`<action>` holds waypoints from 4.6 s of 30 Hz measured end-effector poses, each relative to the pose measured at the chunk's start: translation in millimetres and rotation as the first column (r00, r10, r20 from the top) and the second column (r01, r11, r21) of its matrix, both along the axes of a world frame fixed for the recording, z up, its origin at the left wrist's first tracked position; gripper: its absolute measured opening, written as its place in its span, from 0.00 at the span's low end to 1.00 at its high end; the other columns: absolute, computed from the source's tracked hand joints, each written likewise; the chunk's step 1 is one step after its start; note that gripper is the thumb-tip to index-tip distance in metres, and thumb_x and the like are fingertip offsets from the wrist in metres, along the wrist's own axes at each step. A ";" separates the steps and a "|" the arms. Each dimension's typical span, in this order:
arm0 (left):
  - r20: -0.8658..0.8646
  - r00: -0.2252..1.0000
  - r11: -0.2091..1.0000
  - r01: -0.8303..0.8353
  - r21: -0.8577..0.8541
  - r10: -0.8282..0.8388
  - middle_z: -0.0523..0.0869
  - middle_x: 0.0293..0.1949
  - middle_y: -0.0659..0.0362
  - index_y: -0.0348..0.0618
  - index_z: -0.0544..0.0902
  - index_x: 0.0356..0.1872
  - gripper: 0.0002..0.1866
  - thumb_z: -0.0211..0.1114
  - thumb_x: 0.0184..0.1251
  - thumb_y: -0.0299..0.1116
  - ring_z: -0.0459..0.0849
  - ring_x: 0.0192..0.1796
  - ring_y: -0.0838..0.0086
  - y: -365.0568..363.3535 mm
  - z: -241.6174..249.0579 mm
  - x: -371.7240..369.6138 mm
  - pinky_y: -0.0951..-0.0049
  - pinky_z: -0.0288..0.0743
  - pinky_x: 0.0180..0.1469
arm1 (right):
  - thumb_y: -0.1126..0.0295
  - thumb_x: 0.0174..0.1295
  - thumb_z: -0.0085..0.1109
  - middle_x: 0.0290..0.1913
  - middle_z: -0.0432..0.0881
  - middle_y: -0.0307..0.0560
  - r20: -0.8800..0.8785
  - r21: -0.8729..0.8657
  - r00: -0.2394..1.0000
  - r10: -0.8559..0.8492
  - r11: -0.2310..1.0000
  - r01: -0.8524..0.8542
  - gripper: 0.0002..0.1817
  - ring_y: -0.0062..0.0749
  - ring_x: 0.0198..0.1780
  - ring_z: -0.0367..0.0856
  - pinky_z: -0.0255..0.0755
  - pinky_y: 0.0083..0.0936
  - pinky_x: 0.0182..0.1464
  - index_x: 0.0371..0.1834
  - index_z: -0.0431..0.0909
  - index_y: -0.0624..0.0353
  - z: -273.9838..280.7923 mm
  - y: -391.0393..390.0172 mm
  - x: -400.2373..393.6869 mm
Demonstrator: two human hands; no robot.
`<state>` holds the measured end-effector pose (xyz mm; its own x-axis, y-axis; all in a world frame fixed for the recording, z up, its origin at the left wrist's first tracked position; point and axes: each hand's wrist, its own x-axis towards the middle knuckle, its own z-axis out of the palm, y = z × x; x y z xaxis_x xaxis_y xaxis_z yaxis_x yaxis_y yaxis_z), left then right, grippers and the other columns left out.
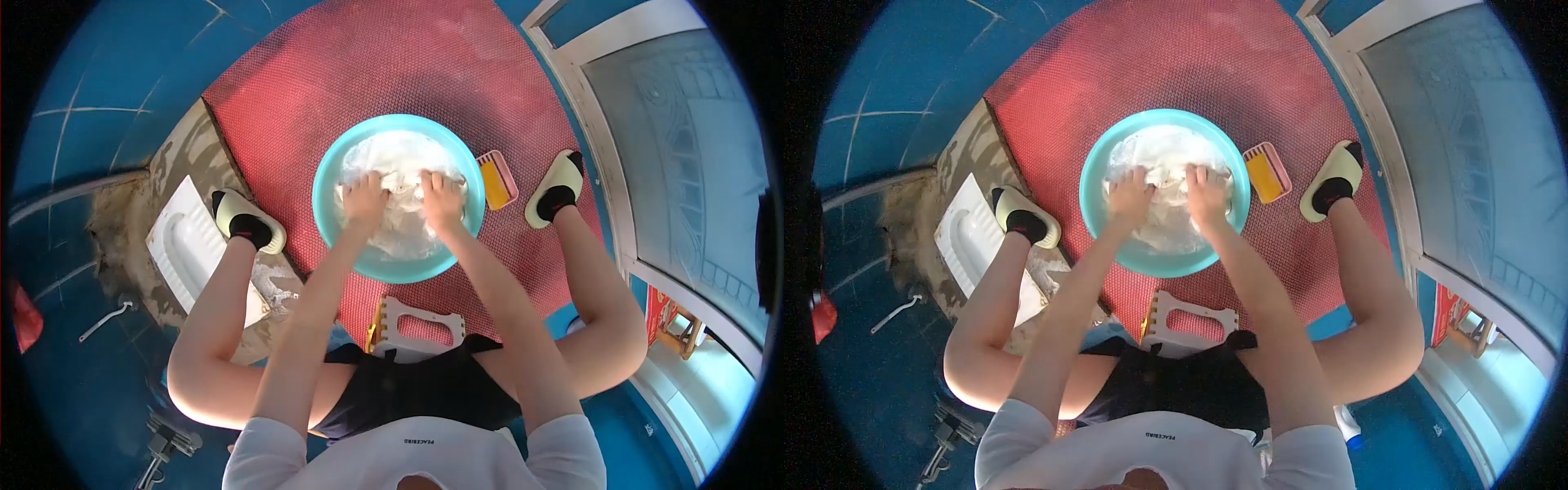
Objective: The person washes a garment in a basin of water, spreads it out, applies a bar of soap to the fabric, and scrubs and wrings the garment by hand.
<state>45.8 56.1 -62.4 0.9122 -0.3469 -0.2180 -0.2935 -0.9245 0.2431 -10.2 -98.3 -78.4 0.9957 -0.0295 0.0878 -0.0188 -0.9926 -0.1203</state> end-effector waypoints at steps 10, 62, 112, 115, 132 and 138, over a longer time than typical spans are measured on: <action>-0.486 0.874 0.900 0.218 0.377 -0.008 0.67 0.55 0.54 0.49 0.66 0.55 0.22 0.41 0.60 0.43 0.62 0.59 0.65 -4.2 -71.4 5.9 0.60 0.54 0.58 | 0.65 0.52 0.46 0.42 0.73 0.46 -0.727 -0.020 0.687 -0.011 1.000 -0.005 0.16 0.39 0.40 0.72 0.64 0.35 0.43 0.45 0.70 0.54 -50.0 26.4 30.0; -0.184 0.959 0.878 0.109 -0.466 -0.217 0.78 0.24 0.53 0.37 0.75 0.26 0.10 0.62 0.43 0.32 0.76 0.28 0.67 47.1 79.1 -38.9 0.70 0.70 0.36 | 0.64 0.49 0.56 0.29 0.79 0.46 -0.434 0.412 0.898 0.075 0.903 0.123 0.11 0.30 0.30 0.78 0.69 0.24 0.34 0.32 0.77 0.60 40.2 3.1 -69.5; -0.440 0.801 0.471 -0.229 -0.852 -0.406 0.76 0.34 0.62 0.34 0.72 0.41 0.17 0.51 0.62 0.40 0.72 0.39 0.82 16.3 184.9 -26.1 0.80 0.66 0.43 | 0.67 0.59 0.47 0.23 0.72 0.43 0.069 0.908 0.975 -0.211 0.417 0.026 0.09 0.23 0.27 0.70 0.64 0.20 0.32 0.32 0.70 0.62 189.8 -1.2 -26.9; -0.464 0.759 0.412 -0.281 -0.867 -0.457 0.75 0.32 0.64 0.35 0.71 0.41 0.15 0.55 0.59 0.37 0.71 0.39 0.82 18.8 177.8 -19.7 0.81 0.66 0.42 | 0.68 0.59 0.46 0.26 0.73 0.38 -0.043 0.987 0.997 -0.065 0.152 0.052 0.09 0.16 0.30 0.70 0.64 0.16 0.33 0.31 0.71 0.64 188.5 -3.4 -28.2; -0.588 0.756 0.490 -0.412 -0.769 -0.288 0.77 0.31 0.64 0.38 0.74 0.40 0.18 0.47 0.64 0.43 0.72 0.33 0.85 10.6 144.1 -27.8 0.83 0.67 0.37 | 0.66 0.62 0.41 0.25 0.70 0.40 0.066 0.950 0.957 -0.284 0.312 0.027 0.11 0.21 0.29 0.67 0.63 0.18 0.35 0.32 0.68 0.63 185.6 5.5 -26.3; -0.555 0.801 0.059 -0.557 -0.828 -0.223 0.75 0.27 0.65 0.39 0.72 0.36 0.14 0.44 0.66 0.40 0.70 0.29 0.86 -19.0 190.1 -49.7 0.84 0.66 0.35 | 0.66 0.62 0.42 0.26 0.70 0.37 0.024 0.993 0.944 -0.328 0.119 0.016 0.11 0.17 0.30 0.66 0.63 0.16 0.34 0.31 0.69 0.63 197.8 14.9 -31.6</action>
<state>-4.0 37.1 127.6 0.8766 -0.4365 -0.2024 0.3332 0.2472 0.9099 -41.9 -83.3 119.5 0.9109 -0.4126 0.0054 0.0062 0.0006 -1.0000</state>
